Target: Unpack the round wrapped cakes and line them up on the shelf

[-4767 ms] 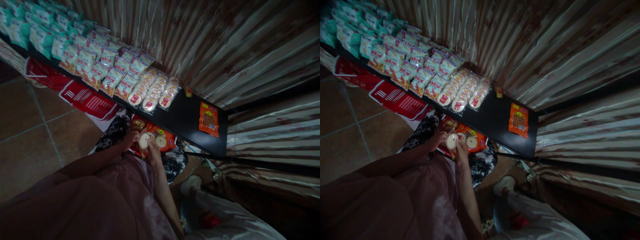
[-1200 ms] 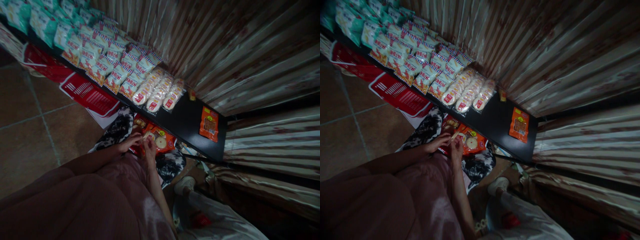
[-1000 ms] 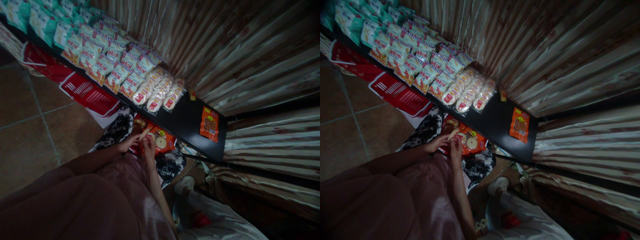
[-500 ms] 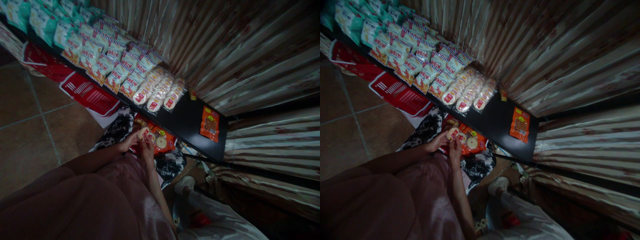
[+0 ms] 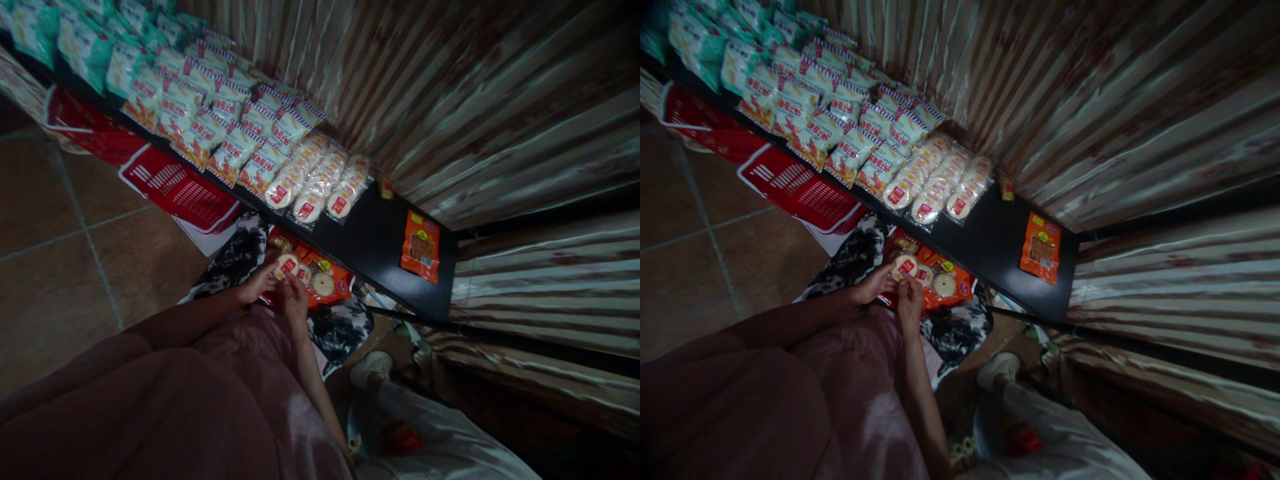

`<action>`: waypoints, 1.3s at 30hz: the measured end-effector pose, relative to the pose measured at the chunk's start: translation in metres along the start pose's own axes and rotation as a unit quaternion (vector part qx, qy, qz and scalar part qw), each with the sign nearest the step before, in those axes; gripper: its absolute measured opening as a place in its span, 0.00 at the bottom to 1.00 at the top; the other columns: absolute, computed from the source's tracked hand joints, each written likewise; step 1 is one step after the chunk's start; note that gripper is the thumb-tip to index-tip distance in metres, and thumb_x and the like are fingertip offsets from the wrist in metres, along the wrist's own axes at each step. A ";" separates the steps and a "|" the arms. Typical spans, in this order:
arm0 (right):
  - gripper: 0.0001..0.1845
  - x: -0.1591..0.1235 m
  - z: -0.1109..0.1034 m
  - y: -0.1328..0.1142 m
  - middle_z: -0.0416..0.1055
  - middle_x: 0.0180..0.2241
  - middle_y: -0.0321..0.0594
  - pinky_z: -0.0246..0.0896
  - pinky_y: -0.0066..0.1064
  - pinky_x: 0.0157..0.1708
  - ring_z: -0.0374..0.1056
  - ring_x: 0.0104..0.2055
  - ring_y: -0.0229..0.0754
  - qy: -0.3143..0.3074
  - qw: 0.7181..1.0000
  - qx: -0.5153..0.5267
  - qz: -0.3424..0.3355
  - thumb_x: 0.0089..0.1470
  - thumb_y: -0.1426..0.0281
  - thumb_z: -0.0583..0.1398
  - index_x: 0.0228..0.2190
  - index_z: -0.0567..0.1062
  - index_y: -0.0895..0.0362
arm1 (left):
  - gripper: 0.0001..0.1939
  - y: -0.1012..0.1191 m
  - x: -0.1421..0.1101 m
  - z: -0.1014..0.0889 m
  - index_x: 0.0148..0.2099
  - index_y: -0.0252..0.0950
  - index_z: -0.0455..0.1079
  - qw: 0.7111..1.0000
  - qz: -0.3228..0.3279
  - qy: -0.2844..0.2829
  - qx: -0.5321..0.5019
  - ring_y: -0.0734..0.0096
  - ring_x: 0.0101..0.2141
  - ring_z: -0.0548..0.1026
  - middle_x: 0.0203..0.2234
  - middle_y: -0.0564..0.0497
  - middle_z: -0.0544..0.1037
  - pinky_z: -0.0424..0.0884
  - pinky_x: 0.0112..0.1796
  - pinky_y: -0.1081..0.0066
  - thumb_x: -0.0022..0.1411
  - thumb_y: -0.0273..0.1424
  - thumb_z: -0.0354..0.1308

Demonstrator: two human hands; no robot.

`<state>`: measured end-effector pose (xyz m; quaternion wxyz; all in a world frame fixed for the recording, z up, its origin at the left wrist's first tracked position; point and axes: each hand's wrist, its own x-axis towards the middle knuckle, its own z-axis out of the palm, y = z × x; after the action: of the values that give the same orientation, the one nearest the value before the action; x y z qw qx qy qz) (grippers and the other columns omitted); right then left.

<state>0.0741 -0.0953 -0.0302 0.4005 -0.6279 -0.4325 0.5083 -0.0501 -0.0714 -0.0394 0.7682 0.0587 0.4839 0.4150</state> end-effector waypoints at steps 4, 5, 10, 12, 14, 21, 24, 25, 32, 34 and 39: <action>0.17 -0.002 0.001 -0.001 0.74 0.39 0.38 0.62 0.33 0.44 0.66 0.43 0.41 -0.005 1.000 0.008 0.012 0.47 0.60 0.59 0.39 0.77 0.54 | 0.19 -0.002 0.002 -0.001 0.38 0.33 0.68 1.000 0.011 0.000 0.018 0.70 0.23 0.73 0.23 0.51 0.74 0.69 0.28 0.70 0.53 0.44 0.60; 0.18 -0.002 0.002 -0.001 0.74 0.38 0.38 0.63 0.33 0.43 0.67 0.42 0.41 -0.007 1.000 0.011 0.015 0.47 0.60 0.59 0.39 0.77 0.54 | 0.19 -0.003 0.002 -0.001 0.38 0.33 0.68 0.999 0.017 -0.004 0.033 0.71 0.23 0.73 0.23 0.51 0.74 0.69 0.27 0.71 0.52 0.44 0.60; 0.18 -0.002 0.002 -0.001 0.75 0.34 0.37 0.64 0.33 0.39 0.68 0.38 0.41 -0.014 0.999 0.035 0.032 0.46 0.60 0.59 0.38 0.76 0.54 | 0.16 -0.005 0.003 -0.003 0.33 0.33 0.69 0.995 0.020 -0.022 0.097 0.75 0.21 0.71 0.21 0.51 0.74 0.64 0.25 0.74 0.47 0.41 0.61; 0.18 -0.001 0.001 0.000 0.75 0.33 0.37 0.65 0.33 0.38 0.68 0.36 0.41 -0.015 0.998 0.045 0.037 0.46 0.60 0.59 0.38 0.76 0.55 | 0.14 -0.005 0.003 -0.003 0.29 0.33 0.68 0.993 0.020 -0.031 0.116 0.77 0.18 0.68 0.18 0.53 0.72 0.62 0.24 0.75 0.46 0.39 0.61; 0.18 0.000 0.000 0.000 0.75 0.33 0.37 0.64 0.32 0.37 0.68 0.34 0.40 -0.017 0.998 0.051 0.041 0.47 0.60 0.59 0.39 0.75 0.55 | 0.11 -0.005 0.002 -0.002 0.27 0.33 0.67 0.990 0.024 -0.041 0.135 0.78 0.17 0.67 0.15 0.55 0.70 0.60 0.23 0.75 0.45 0.37 0.61; 0.22 -0.004 -0.006 -0.009 0.72 0.42 0.43 0.60 0.37 0.46 0.66 0.42 0.42 0.065 0.996 -0.054 -0.034 0.51 0.61 0.57 0.46 0.72 0.58 | 0.07 -0.007 0.002 -0.003 0.28 0.35 0.66 0.981 0.050 -0.038 0.186 0.78 0.16 0.63 0.14 0.58 0.67 0.55 0.21 0.75 0.44 0.33 0.58; 0.19 -0.005 -0.012 -0.015 0.70 0.44 0.45 0.56 0.40 0.51 0.64 0.47 0.44 0.103 0.984 -0.113 -0.096 0.51 0.64 0.56 0.44 0.74 0.57 | 0.06 -0.008 0.001 -0.003 0.27 0.35 0.67 0.974 0.054 -0.039 0.216 0.79 0.16 0.61 0.13 0.59 0.66 0.53 0.20 0.75 0.44 0.32 0.57; 0.18 -0.004 -0.015 -0.017 0.70 0.45 0.45 0.55 0.40 0.52 0.64 0.48 0.45 0.107 0.980 -0.125 -0.115 0.52 0.65 0.55 0.44 0.75 0.56 | 0.06 -0.009 -0.001 -0.002 0.26 0.35 0.67 0.972 0.054 -0.043 0.227 0.79 0.16 0.60 0.13 0.59 0.65 0.53 0.20 0.75 0.43 0.32 0.57; 0.19 0.009 -0.039 -0.015 0.74 0.44 0.45 0.60 0.42 0.50 0.68 0.47 0.47 0.036 0.981 -0.161 -0.101 0.48 0.61 0.59 0.42 0.77 0.53 | 0.03 -0.013 -0.005 -0.001 0.22 0.35 0.70 0.939 0.072 -0.119 0.314 0.75 0.21 0.62 0.16 0.56 0.68 0.54 0.23 0.75 0.41 0.29 0.57; 0.20 0.011 -0.046 -0.013 0.76 0.40 0.44 0.64 0.41 0.45 0.70 0.42 0.48 0.014 0.980 -0.180 -0.078 0.47 0.60 0.59 0.42 0.78 0.53 | 0.03 -0.015 -0.003 -0.002 0.21 0.35 0.69 0.925 0.096 -0.135 0.343 0.75 0.22 0.62 0.16 0.56 0.68 0.55 0.24 0.75 0.41 0.29 0.56; 0.18 0.016 -0.056 -0.012 0.77 0.35 0.44 0.66 0.40 0.41 0.72 0.36 0.49 -0.020 0.977 -0.199 -0.070 0.43 0.59 0.61 0.36 0.80 0.53 | 0.09 -0.017 0.000 -0.002 0.26 0.35 0.70 0.951 0.087 -0.107 0.277 0.74 0.23 0.65 0.19 0.55 0.69 0.59 0.26 0.74 0.44 0.36 0.58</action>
<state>0.1293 -0.0804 -0.0146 0.2929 -0.6529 -0.5758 0.3955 -0.0419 -0.0833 -0.0492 0.7300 0.3547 0.4880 0.3212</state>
